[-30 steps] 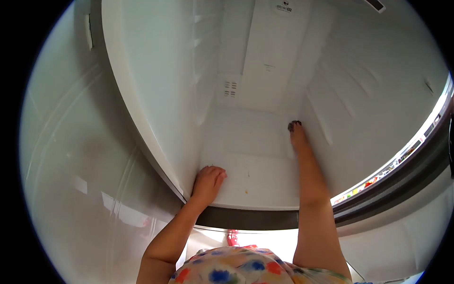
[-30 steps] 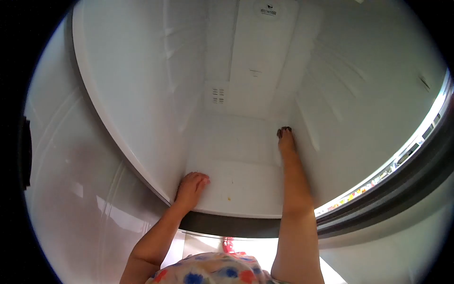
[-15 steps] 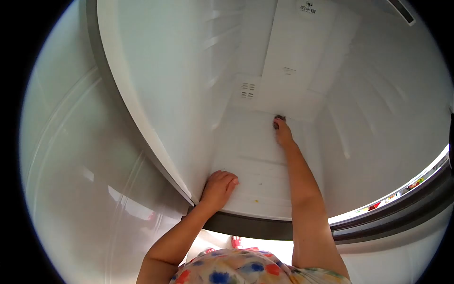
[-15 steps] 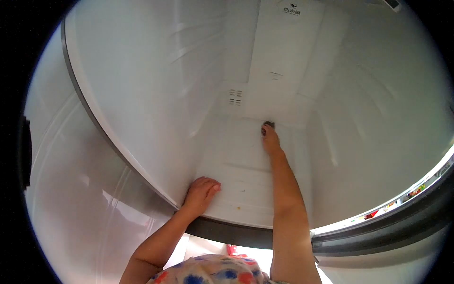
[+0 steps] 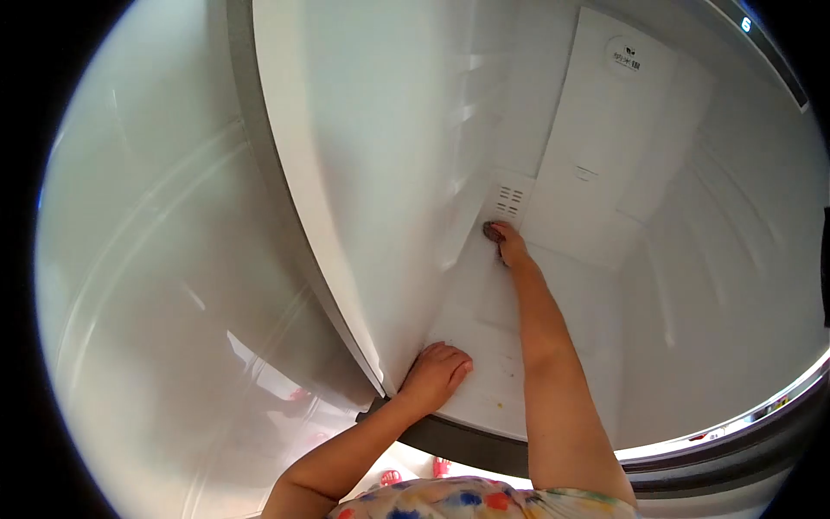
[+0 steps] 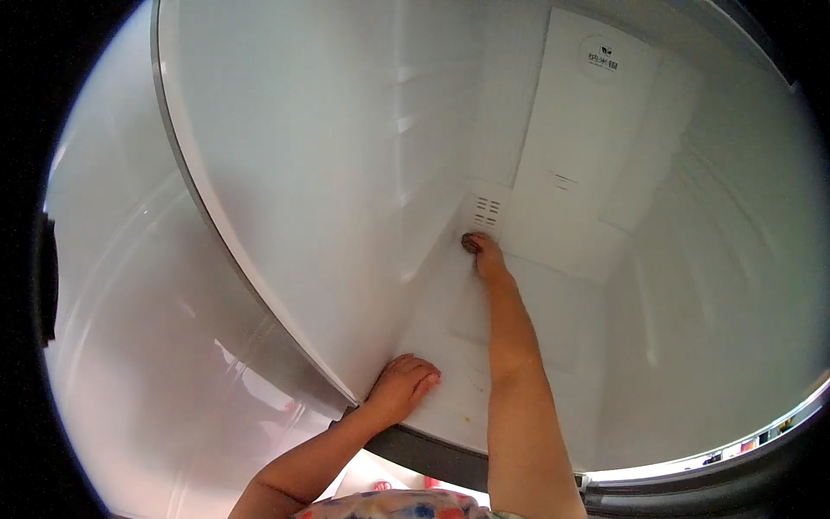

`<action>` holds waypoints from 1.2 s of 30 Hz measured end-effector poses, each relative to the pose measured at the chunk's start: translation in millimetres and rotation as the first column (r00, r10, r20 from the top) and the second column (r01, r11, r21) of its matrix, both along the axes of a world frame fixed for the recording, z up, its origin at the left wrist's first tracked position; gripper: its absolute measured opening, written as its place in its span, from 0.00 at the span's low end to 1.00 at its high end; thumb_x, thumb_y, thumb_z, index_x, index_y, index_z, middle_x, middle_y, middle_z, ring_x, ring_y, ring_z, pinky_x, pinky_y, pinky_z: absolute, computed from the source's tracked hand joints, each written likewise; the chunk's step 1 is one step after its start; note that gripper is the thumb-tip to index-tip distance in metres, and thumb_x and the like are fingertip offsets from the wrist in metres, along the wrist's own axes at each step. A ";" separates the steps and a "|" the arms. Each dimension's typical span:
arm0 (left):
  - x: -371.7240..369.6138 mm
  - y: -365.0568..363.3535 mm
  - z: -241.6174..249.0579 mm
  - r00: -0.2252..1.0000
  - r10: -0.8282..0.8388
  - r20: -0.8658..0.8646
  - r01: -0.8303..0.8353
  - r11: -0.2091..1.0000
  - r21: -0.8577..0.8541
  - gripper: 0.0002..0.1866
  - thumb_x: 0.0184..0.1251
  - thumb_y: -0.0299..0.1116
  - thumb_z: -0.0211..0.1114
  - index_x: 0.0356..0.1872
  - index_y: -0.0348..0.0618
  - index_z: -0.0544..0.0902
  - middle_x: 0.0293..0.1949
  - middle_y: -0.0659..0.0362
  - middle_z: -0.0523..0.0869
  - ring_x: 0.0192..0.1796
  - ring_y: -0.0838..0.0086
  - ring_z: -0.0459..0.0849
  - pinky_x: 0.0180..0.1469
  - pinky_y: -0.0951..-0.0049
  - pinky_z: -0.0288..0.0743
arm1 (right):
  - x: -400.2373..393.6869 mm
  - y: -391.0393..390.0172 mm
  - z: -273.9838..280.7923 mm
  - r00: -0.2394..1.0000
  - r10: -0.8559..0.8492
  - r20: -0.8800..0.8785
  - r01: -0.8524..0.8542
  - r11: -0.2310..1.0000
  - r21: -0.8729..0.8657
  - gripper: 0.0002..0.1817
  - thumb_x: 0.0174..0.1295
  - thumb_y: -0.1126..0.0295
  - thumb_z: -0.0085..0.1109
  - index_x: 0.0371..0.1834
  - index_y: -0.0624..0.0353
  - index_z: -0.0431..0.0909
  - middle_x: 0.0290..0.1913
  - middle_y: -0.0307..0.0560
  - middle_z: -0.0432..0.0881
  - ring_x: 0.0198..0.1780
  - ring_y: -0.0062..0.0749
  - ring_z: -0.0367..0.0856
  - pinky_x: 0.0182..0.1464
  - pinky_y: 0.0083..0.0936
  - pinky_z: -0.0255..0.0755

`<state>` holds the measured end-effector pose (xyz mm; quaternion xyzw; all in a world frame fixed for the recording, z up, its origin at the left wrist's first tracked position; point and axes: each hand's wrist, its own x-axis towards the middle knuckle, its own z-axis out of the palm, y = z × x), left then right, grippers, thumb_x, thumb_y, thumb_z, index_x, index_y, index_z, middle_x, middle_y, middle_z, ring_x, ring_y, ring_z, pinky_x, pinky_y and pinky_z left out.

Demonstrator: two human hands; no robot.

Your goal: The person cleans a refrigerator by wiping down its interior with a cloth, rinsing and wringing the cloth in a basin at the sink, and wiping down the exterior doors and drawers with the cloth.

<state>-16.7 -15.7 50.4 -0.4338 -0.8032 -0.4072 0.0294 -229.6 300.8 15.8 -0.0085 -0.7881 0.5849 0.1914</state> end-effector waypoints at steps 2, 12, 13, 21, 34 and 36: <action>0.4 0.1 -1.2 1.000 -0.017 -0.026 0.017 1.000 0.002 0.10 0.67 0.35 0.54 0.35 0.40 0.80 0.39 0.53 0.82 0.46 0.56 0.78 0.61 0.56 0.65 | 4.6 6.0 -13.4 0.994 -0.015 -0.110 0.055 0.926 0.373 0.24 0.53 0.87 0.46 0.54 0.61 0.75 0.58 0.51 0.74 0.59 0.45 0.71 0.64 0.31 0.63; -1.2 -1.3 -2.8 0.997 -0.080 -0.011 0.080 0.996 0.028 0.11 0.69 0.34 0.51 0.32 0.41 0.79 0.37 0.53 0.83 0.45 0.56 0.77 0.55 0.58 0.67 | 131.3 -54.3 3.7 0.991 0.130 0.043 -0.136 0.891 0.434 0.22 0.54 0.85 0.51 0.52 0.54 0.78 0.58 0.47 0.72 0.59 0.40 0.71 0.62 0.27 0.66; -0.2 -1.5 -0.9 0.997 -0.079 0.004 0.079 0.996 0.031 0.11 0.69 0.34 0.51 0.32 0.41 0.79 0.37 0.53 0.83 0.45 0.56 0.77 0.55 0.58 0.67 | 151.9 -65.1 20.9 0.989 0.145 0.039 -0.144 0.839 0.525 0.21 0.55 0.84 0.53 0.51 0.52 0.79 0.53 0.47 0.75 0.57 0.36 0.73 0.60 0.25 0.67; 0.2 1.1 -1.7 0.998 -0.067 -0.013 0.067 0.997 0.047 0.10 0.68 0.33 0.52 0.33 0.40 0.79 0.37 0.52 0.83 0.45 0.55 0.78 0.58 0.56 0.66 | 104.8 -56.5 63.9 0.984 -0.003 0.180 0.059 0.950 -0.307 0.18 0.60 0.82 0.50 0.54 0.63 0.76 0.51 0.47 0.80 0.47 0.32 0.78 0.52 0.23 0.71; -0.5 -0.3 -8.9 1.000 -0.022 0.001 0.022 1.000 0.003 0.13 0.71 0.36 0.51 0.35 0.40 0.81 0.38 0.52 0.83 0.47 0.56 0.79 0.64 0.54 0.63 | -36.8 -44.7 -17.1 0.947 -0.317 0.042 0.320 0.940 -0.119 0.14 0.54 0.81 0.52 0.45 0.63 0.76 0.43 0.51 0.82 0.45 0.39 0.79 0.51 0.27 0.71; 1.6 -0.2 -4.6 0.999 -0.033 0.017 0.033 0.999 0.009 0.12 0.70 0.35 0.51 0.34 0.40 0.81 0.37 0.52 0.83 0.47 0.56 0.79 0.64 0.54 0.63 | -17.2 -47.0 -16.2 0.970 -0.232 0.073 0.238 0.966 -0.097 0.14 0.54 0.82 0.50 0.44 0.63 0.76 0.42 0.50 0.82 0.44 0.39 0.79 0.50 0.28 0.71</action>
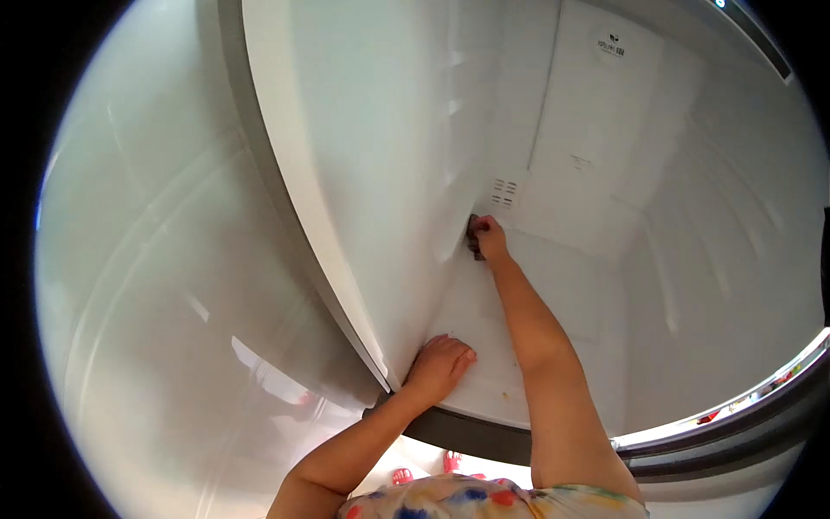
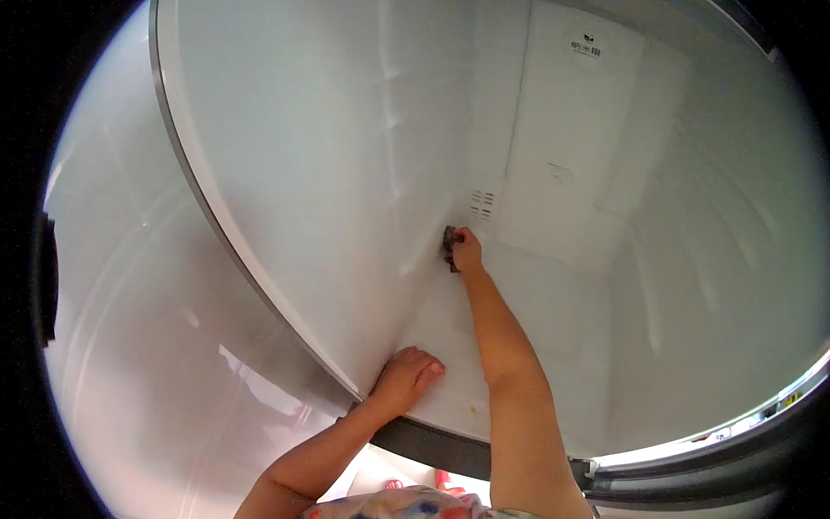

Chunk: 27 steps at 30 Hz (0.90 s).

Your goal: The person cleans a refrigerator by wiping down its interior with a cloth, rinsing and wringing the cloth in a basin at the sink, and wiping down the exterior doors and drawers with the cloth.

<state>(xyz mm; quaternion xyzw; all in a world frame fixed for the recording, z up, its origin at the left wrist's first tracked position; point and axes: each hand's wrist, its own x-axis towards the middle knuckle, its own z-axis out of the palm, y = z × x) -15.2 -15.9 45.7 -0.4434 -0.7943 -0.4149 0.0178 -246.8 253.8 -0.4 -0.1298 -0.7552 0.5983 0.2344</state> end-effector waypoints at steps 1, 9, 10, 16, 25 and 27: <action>-1.2 0.2 2.0 1.000 -0.005 0.005 0.005 1.000 0.003 0.12 0.70 0.35 0.51 0.34 0.41 0.81 0.37 0.52 0.83 0.46 0.56 0.79 0.64 0.54 0.63 | 12.7 -4.0 4.6 0.999 0.041 0.008 -0.041 0.999 0.027 0.14 0.54 0.82 0.49 0.44 0.63 0.76 0.41 0.50 0.82 0.44 0.39 0.79 0.49 0.29 0.71; 3.5 -3.9 9.1 0.998 -0.039 0.041 0.037 0.998 0.044 0.10 0.68 0.32 0.52 0.33 0.40 0.81 0.36 0.51 0.83 0.44 0.54 0.79 0.63 0.54 0.64 | 140.7 -70.6 38.9 0.946 0.324 0.024 -0.291 0.812 0.507 0.14 0.52 0.86 0.46 0.38 0.60 0.77 0.40 0.50 0.80 0.42 0.41 0.77 0.47 0.30 0.71; 3.3 -4.0 8.5 0.998 -0.041 0.043 0.039 0.998 0.056 0.10 0.68 0.31 0.53 0.33 0.40 0.81 0.36 0.50 0.83 0.44 0.54 0.79 0.63 0.54 0.64 | 152.7 -76.4 41.5 0.922 0.384 0.049 -0.356 0.792 0.495 0.14 0.52 0.86 0.46 0.38 0.60 0.77 0.40 0.50 0.79 0.42 0.41 0.77 0.47 0.30 0.71; 5.1 -7.3 10.7 0.999 -0.031 0.031 0.028 0.995 0.097 0.09 0.67 0.30 0.54 0.32 0.39 0.81 0.34 0.49 0.83 0.44 0.53 0.79 0.63 0.55 0.65 | 213.8 -86.5 66.5 0.718 0.643 0.267 -0.695 0.685 0.220 0.17 0.54 0.85 0.46 0.42 0.57 0.80 0.40 0.42 0.79 0.37 0.31 0.78 0.37 0.27 0.74; 1.3 -5.4 -0.8 0.998 -0.017 0.067 0.009 0.992 0.126 0.10 0.68 0.32 0.54 0.33 0.40 0.81 0.35 0.50 0.83 0.43 0.53 0.79 0.63 0.52 0.64 | 80.5 11.5 59.9 0.997 -0.016 -0.070 0.040 0.932 0.361 0.17 0.64 0.78 0.47 0.56 0.63 0.72 0.51 0.53 0.78 0.48 0.38 0.79 0.50 0.27 0.73; -0.4 -4.6 -3.1 0.999 -0.012 0.034 0.008 0.994 0.105 0.10 0.68 0.33 0.54 0.33 0.40 0.81 0.34 0.51 0.83 0.43 0.53 0.79 0.63 0.52 0.64 | 53.7 16.8 53.8 0.994 0.001 -0.110 0.058 0.843 0.535 0.18 0.64 0.77 0.48 0.58 0.63 0.72 0.55 0.55 0.76 0.54 0.44 0.75 0.57 0.29 0.68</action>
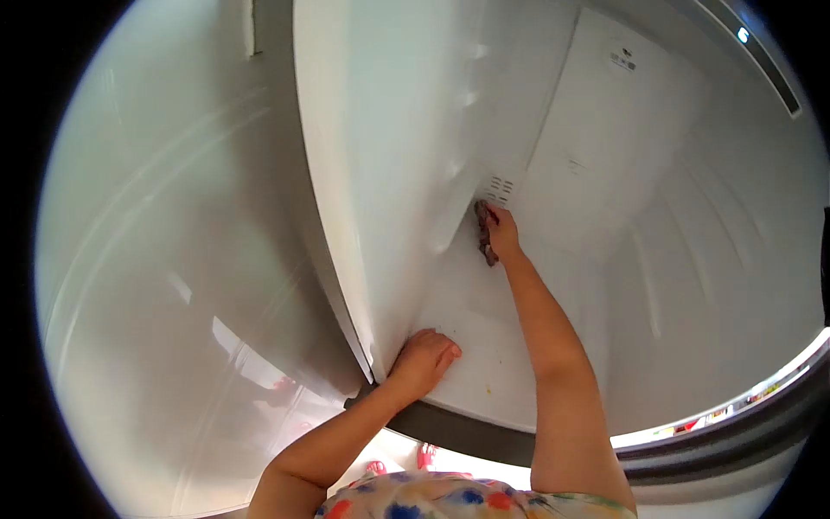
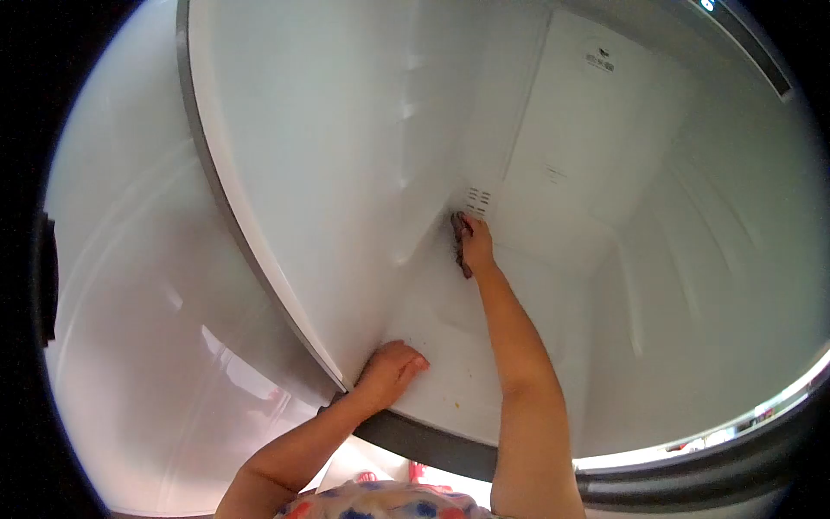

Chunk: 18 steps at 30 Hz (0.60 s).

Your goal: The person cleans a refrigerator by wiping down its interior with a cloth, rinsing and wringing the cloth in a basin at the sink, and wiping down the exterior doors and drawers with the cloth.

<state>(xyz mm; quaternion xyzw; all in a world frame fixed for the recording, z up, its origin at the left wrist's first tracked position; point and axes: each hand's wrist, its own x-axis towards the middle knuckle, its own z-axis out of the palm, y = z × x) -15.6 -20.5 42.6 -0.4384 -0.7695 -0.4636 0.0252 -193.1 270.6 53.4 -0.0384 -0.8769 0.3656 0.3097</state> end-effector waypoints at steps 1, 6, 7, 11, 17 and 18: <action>0.0 0.2 -0.9 1.000 0.002 -0.016 -0.002 1.000 -0.012 0.10 0.68 0.33 0.54 0.33 0.40 0.81 0.34 0.51 0.83 0.43 0.53 0.79 0.63 0.52 0.63 | -13.1 2.6 -4.2 1.000 -0.001 -0.022 0.003 0.995 0.097 0.19 0.64 0.76 0.48 0.58 0.63 0.72 0.57 0.56 0.74 0.57 0.47 0.73 0.61 0.30 0.66; 3.0 -0.7 1.3 1.000 0.024 -0.017 -0.025 0.999 -0.043 0.11 0.68 0.35 0.55 0.32 0.41 0.81 0.35 0.52 0.83 0.44 0.55 0.79 0.62 0.56 0.65 | -42.6 5.2 -29.9 0.973 0.044 0.226 -0.108 0.954 0.280 0.22 0.63 0.76 0.46 0.62 0.58 0.71 0.66 0.51 0.67 0.67 0.46 0.62 0.70 0.30 0.56; 3.4 -0.9 -0.1 0.999 0.032 -0.034 -0.033 0.998 -0.046 0.11 0.68 0.35 0.55 0.32 0.41 0.81 0.35 0.52 0.83 0.43 0.55 0.79 0.62 0.56 0.65 | -38.0 6.2 -32.8 0.967 0.039 0.250 -0.117 0.946 0.304 0.23 0.62 0.76 0.46 0.62 0.58 0.71 0.67 0.50 0.67 0.68 0.45 0.61 0.71 0.30 0.55; 3.3 -0.6 -0.5 0.998 0.033 -0.061 -0.036 0.998 -0.044 0.10 0.68 0.35 0.55 0.32 0.41 0.81 0.34 0.53 0.83 0.43 0.56 0.79 0.61 0.55 0.66 | -18.6 12.6 -26.8 0.960 0.034 0.279 -0.169 0.863 0.477 0.24 0.59 0.77 0.46 0.62 0.57 0.71 0.67 0.48 0.66 0.68 0.45 0.62 0.71 0.32 0.55; 5.7 -1.6 0.2 0.998 0.017 -0.057 -0.018 1.000 -0.022 0.11 0.68 0.34 0.53 0.32 0.40 0.80 0.33 0.51 0.82 0.42 0.55 0.79 0.61 0.54 0.66 | -3.2 12.5 -37.7 0.965 -0.098 0.243 -0.041 0.859 0.510 0.24 0.59 0.76 0.45 0.61 0.56 0.71 0.67 0.50 0.66 0.67 0.46 0.64 0.69 0.33 0.59; 5.0 -2.1 0.9 0.998 0.014 -0.057 -0.016 1.000 -0.023 0.11 0.69 0.34 0.53 0.32 0.39 0.79 0.33 0.51 0.82 0.42 0.54 0.79 0.61 0.54 0.65 | -0.6 9.7 -40.6 0.967 -0.125 0.223 0.005 0.881 0.473 0.24 0.59 0.76 0.45 0.61 0.55 0.71 0.67 0.50 0.67 0.66 0.47 0.65 0.68 0.34 0.60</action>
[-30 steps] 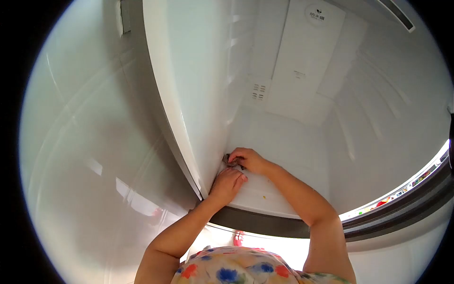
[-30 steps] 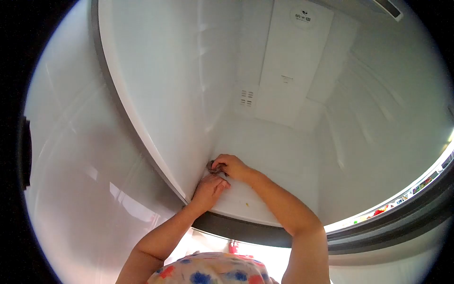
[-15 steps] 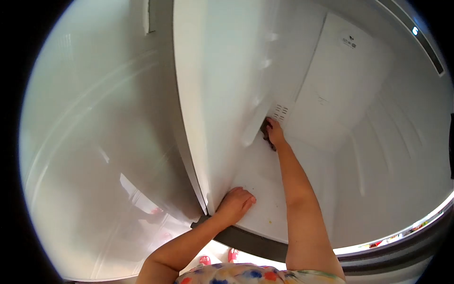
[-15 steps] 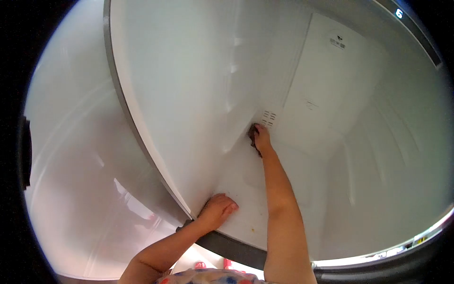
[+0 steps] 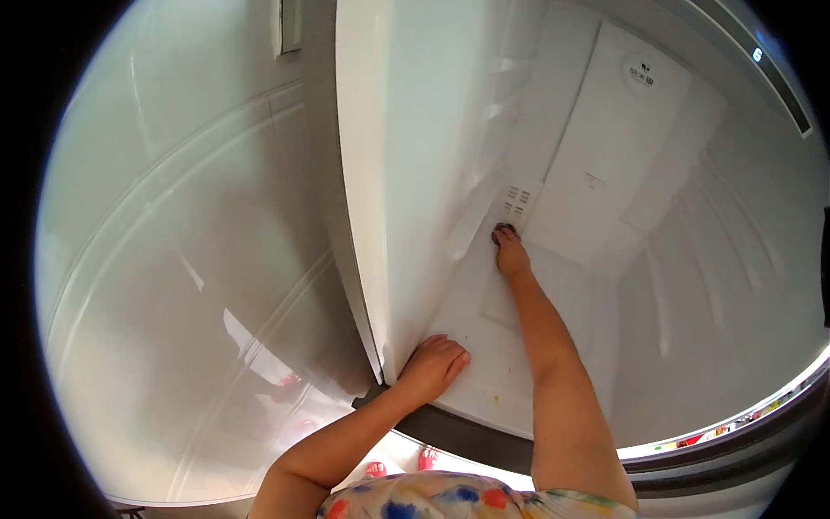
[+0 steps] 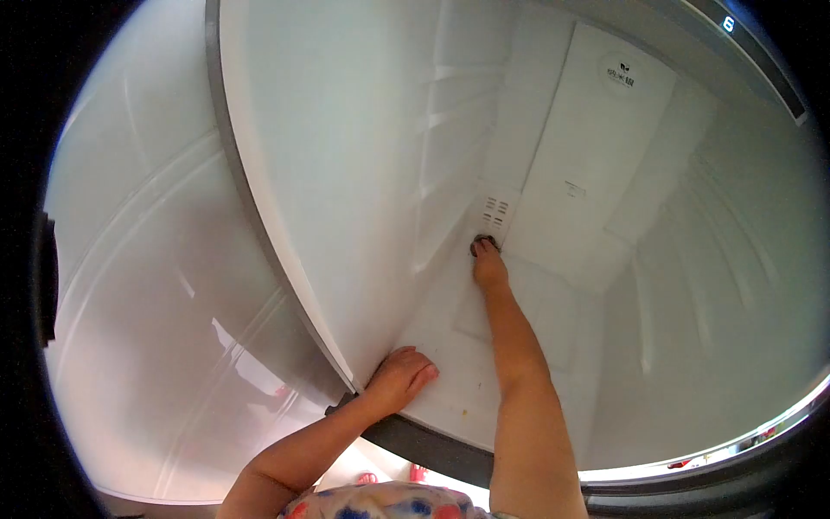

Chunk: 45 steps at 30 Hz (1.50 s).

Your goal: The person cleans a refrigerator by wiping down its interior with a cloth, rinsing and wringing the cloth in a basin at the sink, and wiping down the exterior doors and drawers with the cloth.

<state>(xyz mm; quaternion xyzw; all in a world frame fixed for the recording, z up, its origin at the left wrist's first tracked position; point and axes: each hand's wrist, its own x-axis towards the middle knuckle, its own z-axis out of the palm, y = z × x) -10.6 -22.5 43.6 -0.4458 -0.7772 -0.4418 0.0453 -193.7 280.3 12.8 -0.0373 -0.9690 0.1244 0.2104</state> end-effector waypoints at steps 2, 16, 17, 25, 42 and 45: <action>-0.8 0.4 1.8 1.000 -0.006 -0.013 0.006 1.000 -0.018 0.10 0.68 0.33 0.53 0.31 0.39 0.79 0.33 0.51 0.82 0.42 0.54 0.79 0.61 0.54 0.65 | 3.8 -3.7 -2.4 0.997 -0.071 -0.009 0.071 0.996 -0.047 0.24 0.60 0.76 0.44 0.61 0.54 0.71 0.66 0.51 0.67 0.65 0.47 0.66 0.67 0.34 0.62; -3.4 2.0 1.9 0.999 -0.046 0.023 0.046 0.999 -0.016 0.12 0.67 0.35 0.53 0.29 0.39 0.80 0.32 0.49 0.82 0.42 0.52 0.78 0.58 0.55 0.67 | 99.1 -45.8 23.0 0.999 -0.046 0.002 0.046 0.999 -0.027 0.23 0.57 0.77 0.46 0.58 0.48 0.74 0.54 0.50 0.79 0.54 0.46 0.77 0.54 0.38 0.71; -3.3 1.3 1.7 0.999 -0.054 0.004 0.054 0.999 0.001 0.12 0.67 0.35 0.53 0.29 0.39 0.80 0.32 0.49 0.82 0.41 0.52 0.78 0.56 0.55 0.68 | 110.3 -50.0 21.9 0.999 -0.028 -0.017 0.028 0.999 -0.033 0.23 0.57 0.77 0.46 0.57 0.49 0.75 0.54 0.50 0.79 0.53 0.46 0.77 0.54 0.37 0.71; 4.3 -1.3 16.3 0.998 -0.047 -0.033 0.048 0.998 0.029 0.12 0.66 0.32 0.53 0.26 0.37 0.78 0.29 0.50 0.82 0.36 0.51 0.77 0.49 0.55 0.69 | 186.6 -97.7 25.9 0.991 0.080 -0.110 -0.089 0.993 -0.080 0.20 0.51 0.83 0.50 0.45 0.51 0.81 0.47 0.46 0.82 0.49 0.44 0.78 0.51 0.37 0.73; 0.8 -1.7 16.2 0.997 -0.061 0.044 0.058 0.996 0.066 0.10 0.64 0.32 0.55 0.26 0.37 0.79 0.28 0.50 0.82 0.36 0.51 0.77 0.47 0.56 0.70 | 116.0 -49.5 70.1 0.997 -0.059 -0.048 -0.023 0.366 -0.931 0.17 0.67 0.76 0.42 0.57 0.63 0.73 0.46 0.47 0.81 0.41 0.29 0.78 0.47 0.23 0.73; 0.6 0.5 10.0 0.996 -0.022 0.081 0.020 0.999 0.033 0.09 0.64 0.31 0.55 0.27 0.38 0.79 0.30 0.50 0.83 0.38 0.52 0.78 0.48 0.55 0.70 | 48.0 -17.6 36.1 0.984 -0.109 -0.142 -0.055 0.570 -0.820 0.18 0.68 0.75 0.42 0.61 0.65 0.69 0.50 0.48 0.79 0.47 0.33 0.77 0.51 0.26 0.72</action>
